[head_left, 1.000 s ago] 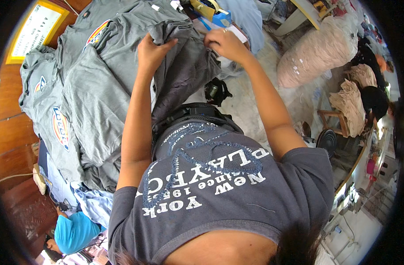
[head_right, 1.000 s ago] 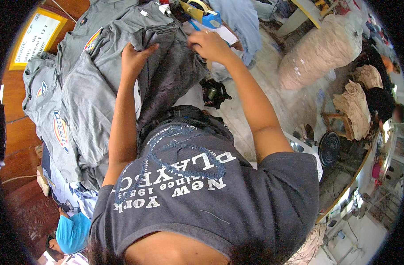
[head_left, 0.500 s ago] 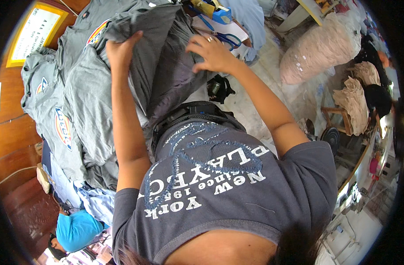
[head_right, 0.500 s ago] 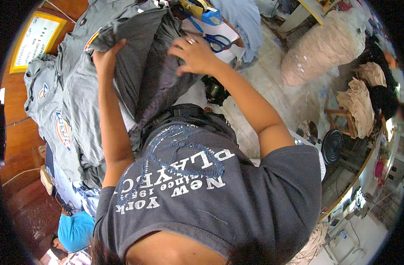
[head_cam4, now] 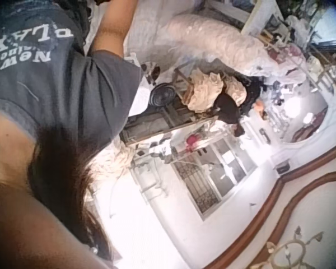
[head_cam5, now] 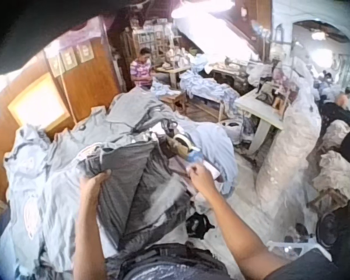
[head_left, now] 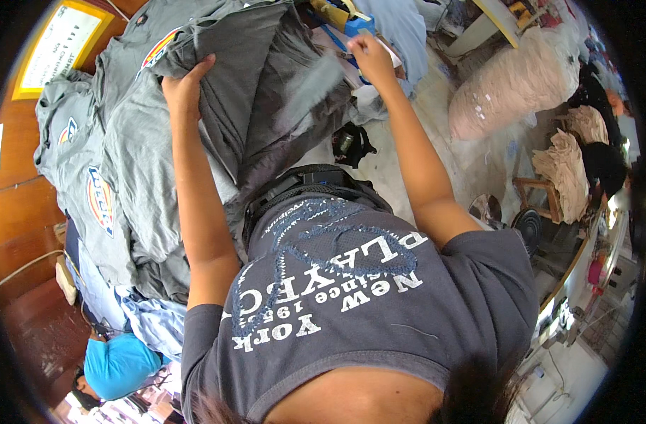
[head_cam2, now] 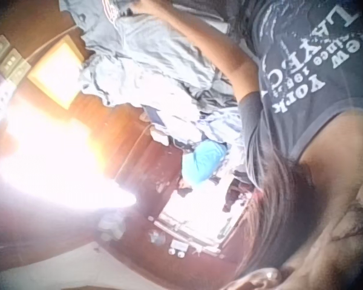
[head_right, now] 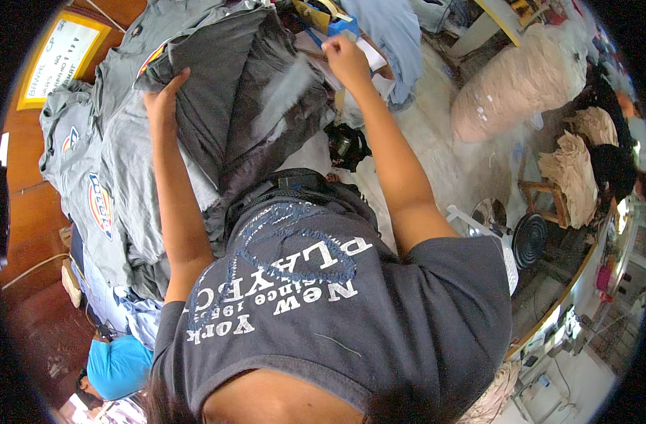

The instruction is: The person folds and stacks shirts on a table, occasionally using shears to trim loose threads.

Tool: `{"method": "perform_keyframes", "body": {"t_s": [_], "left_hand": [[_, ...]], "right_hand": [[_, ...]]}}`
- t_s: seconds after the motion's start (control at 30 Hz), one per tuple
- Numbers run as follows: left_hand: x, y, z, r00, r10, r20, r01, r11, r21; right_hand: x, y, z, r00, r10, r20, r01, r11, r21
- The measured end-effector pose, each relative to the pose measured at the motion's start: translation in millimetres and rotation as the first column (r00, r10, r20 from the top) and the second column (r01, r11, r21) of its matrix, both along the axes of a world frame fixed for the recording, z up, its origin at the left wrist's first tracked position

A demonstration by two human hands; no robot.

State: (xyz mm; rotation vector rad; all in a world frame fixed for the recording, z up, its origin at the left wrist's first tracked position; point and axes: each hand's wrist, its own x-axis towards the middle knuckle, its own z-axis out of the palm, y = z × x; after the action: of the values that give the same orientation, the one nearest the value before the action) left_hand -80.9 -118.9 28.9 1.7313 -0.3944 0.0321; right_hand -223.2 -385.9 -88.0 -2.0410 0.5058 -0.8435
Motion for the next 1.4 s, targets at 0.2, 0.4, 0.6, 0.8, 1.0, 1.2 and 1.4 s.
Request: {"method": "perform_keyframes", "body": {"t_s": [0.2,0.4,0.6,0.8,1.0,1.2,1.4], "left_hand": [[-13,-5,1,0.996,-0.068,-0.053,0.068,0.998,-0.002],[-19,-16,-3,0.996,-0.083,0.023,0.081,0.994,0.079],[-31,-29,-16,0.965,-0.223,0.141,0.197,0.964,0.176],[-61,-53,-20,0.834,-0.421,0.357,0.246,0.862,0.443],[-19,-29,-20,0.963,-0.116,0.242,0.066,0.977,0.204],[-10,-26,-16,0.976,-0.154,0.155,0.131,0.980,0.148],[-13,-25,-19,0.979,-0.171,0.109,0.153,0.976,0.155]], "right_hand": [[-45,46,14,0.925,0.311,-0.218,-0.307,0.950,0.052],[-61,60,29,0.867,0.231,-0.442,-0.179,0.971,0.157],[-29,52,72,0.934,0.357,0.015,-0.345,0.891,0.296],[15,74,112,0.918,0.338,0.209,-0.355,0.933,0.053],[-27,76,52,0.865,0.499,-0.042,-0.493,0.833,-0.251],[-43,103,4,0.964,0.108,-0.243,-0.242,0.735,-0.633],[-5,65,61,0.993,0.106,0.054,-0.041,0.734,-0.678]]}}
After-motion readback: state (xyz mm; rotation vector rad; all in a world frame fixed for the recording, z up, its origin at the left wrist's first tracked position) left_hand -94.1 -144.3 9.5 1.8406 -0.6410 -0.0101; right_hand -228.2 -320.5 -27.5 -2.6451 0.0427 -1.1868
